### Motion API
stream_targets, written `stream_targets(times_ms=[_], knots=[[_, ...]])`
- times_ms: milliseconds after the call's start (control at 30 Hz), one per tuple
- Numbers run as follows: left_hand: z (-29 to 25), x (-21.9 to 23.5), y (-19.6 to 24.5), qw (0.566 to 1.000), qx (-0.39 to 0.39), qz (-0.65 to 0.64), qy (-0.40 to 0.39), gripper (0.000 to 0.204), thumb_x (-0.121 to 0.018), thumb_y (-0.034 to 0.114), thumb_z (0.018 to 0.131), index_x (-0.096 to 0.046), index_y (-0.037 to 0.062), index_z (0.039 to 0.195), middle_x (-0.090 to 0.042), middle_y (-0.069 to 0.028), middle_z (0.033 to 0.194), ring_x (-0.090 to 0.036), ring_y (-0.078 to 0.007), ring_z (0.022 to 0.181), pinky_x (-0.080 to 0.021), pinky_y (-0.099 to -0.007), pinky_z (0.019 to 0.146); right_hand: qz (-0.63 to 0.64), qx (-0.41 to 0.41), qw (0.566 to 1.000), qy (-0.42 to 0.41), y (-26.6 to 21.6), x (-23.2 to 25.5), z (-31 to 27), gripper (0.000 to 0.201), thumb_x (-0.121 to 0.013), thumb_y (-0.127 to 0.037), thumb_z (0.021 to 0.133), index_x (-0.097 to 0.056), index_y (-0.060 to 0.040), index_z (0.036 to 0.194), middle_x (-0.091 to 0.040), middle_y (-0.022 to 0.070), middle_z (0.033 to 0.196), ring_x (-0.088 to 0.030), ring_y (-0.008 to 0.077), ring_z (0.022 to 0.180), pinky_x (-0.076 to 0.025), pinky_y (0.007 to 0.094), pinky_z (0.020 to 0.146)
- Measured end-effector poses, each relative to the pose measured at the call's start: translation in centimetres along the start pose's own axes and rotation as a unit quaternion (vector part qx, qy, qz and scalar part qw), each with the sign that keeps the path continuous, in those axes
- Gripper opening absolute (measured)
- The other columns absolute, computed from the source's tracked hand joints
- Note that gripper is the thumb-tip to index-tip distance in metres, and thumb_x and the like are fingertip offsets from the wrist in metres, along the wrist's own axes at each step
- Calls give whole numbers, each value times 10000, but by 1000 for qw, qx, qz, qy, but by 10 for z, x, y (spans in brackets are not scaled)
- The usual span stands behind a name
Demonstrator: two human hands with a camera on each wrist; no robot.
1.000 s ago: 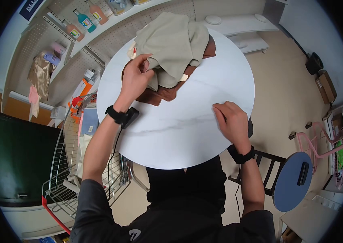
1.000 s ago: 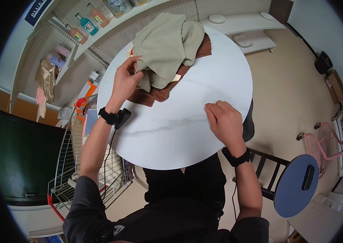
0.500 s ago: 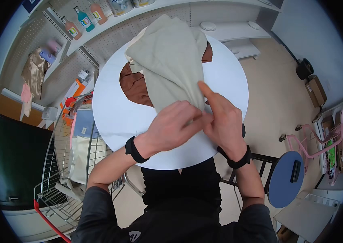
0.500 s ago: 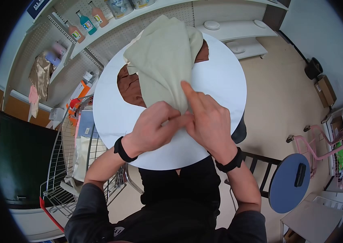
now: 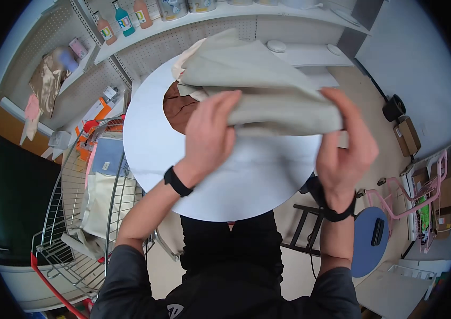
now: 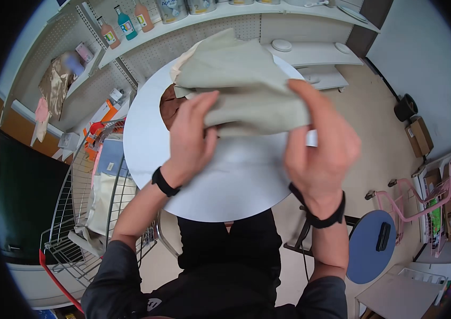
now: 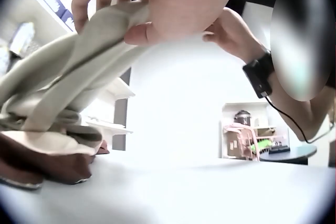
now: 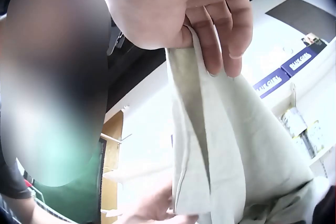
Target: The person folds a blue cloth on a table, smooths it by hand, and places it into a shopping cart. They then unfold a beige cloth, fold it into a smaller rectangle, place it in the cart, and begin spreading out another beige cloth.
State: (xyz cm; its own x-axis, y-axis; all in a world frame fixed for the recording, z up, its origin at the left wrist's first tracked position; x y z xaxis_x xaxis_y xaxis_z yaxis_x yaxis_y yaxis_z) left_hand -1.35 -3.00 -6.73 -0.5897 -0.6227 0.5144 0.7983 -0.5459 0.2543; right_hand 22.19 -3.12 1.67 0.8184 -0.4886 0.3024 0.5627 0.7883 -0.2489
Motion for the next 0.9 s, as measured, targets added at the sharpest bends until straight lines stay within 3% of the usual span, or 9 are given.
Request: stream_targets(times_ms=[100,200,333,367,500,600,700,800,900], knots=[[-2,16,-37,995,86,-21,-37,235,-646,-21,962,-746,11,1172,-735,-160,1046,-723,-339,965,-583,-383,867,-2,-42,998,36,8,21,3,371,-573,87,870,-767,16,1178,-788,132,1031,-729,181,816,-558,278,738],[-3,24,-48,988,126,-88,-8,172,-670,44,988,-762,61,1133,-750,-102,1000,-731,-298,936,-578,-388,806,32,-94,995,32,12,26,2,336,-565,82,918,-763,34,1184,-787,104,1040,-705,141,858,-550,257,774],[-7,13,-34,985,101,-24,-135,415,-750,145,980,-660,46,1373,-714,-135,1279,-705,-343,1157,-581,-413,951,106,-128,986,29,11,27,-3,327,-579,59,934,-741,58,1218,-771,120,1141,-711,171,983,-543,274,913],[-11,7,-39,979,105,-15,-176,663,-801,160,932,-523,84,1529,-616,-172,1455,-629,-383,1306,-560,-455,1021,124,-140,982,36,10,29,-5,326,-583,48,939,-733,65,1228,-763,125,1171,-710,180,1020,-538,283,953],[-4,-10,-80,989,94,29,-108,954,-833,119,869,-314,141,1668,-438,-244,1621,-498,-467,1439,-505,-488,1124,177,-158,968,76,17,53,-12,359,-618,-73,958,-704,76,1273,-731,143,1255,-695,210,1121,-517,330,1043],[18,-19,-107,986,125,77,-85,743,-730,38,893,-476,80,1590,-569,-262,1521,-567,-467,1379,-507,-476,1122,193,-208,953,105,17,60,-11,378,-630,-87,952,-704,72,1287,-731,142,1255,-693,207,1126,-516,321,1037],[35,-32,-154,933,253,-54,-250,516,-594,-24,901,-663,16,1410,-712,-280,1313,-648,-482,1269,-516,-455,1112,165,-199,963,72,37,63,-15,362,-631,-42,992,-690,64,1333,-733,121,1278,-705,180,1117,-533,300,1028],[57,-11,-184,970,198,-132,-55,451,-500,-75,923,-735,-5,1301,-788,-174,1213,-746,-287,1170,-571,-411,1035,116,-206,969,72,62,77,-21,325,-618,-11,1032,-700,47,1340,-740,100,1274,-700,157,1114,-530,288,1023],[86,37,-179,938,227,-236,109,512,-476,-87,917,-711,2,1363,-782,-112,1185,-726,-196,1110,-580,-353,970,67,-193,973,105,74,89,-20,294,-615,-54,1059,-714,38,1320,-747,89,1231,-695,136,1046,-548,268,896]])
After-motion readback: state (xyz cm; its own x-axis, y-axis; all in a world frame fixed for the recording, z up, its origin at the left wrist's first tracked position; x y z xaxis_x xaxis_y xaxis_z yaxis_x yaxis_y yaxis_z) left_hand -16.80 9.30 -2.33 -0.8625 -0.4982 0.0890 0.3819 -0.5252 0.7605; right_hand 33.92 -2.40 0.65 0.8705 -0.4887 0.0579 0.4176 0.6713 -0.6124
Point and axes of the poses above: each hand's wrist, its own z-axis towards the middle knuckle, its own x-axis out of the back of the hand, y = z × x, the point moved 4 cm from there along z, towards the middle knuckle
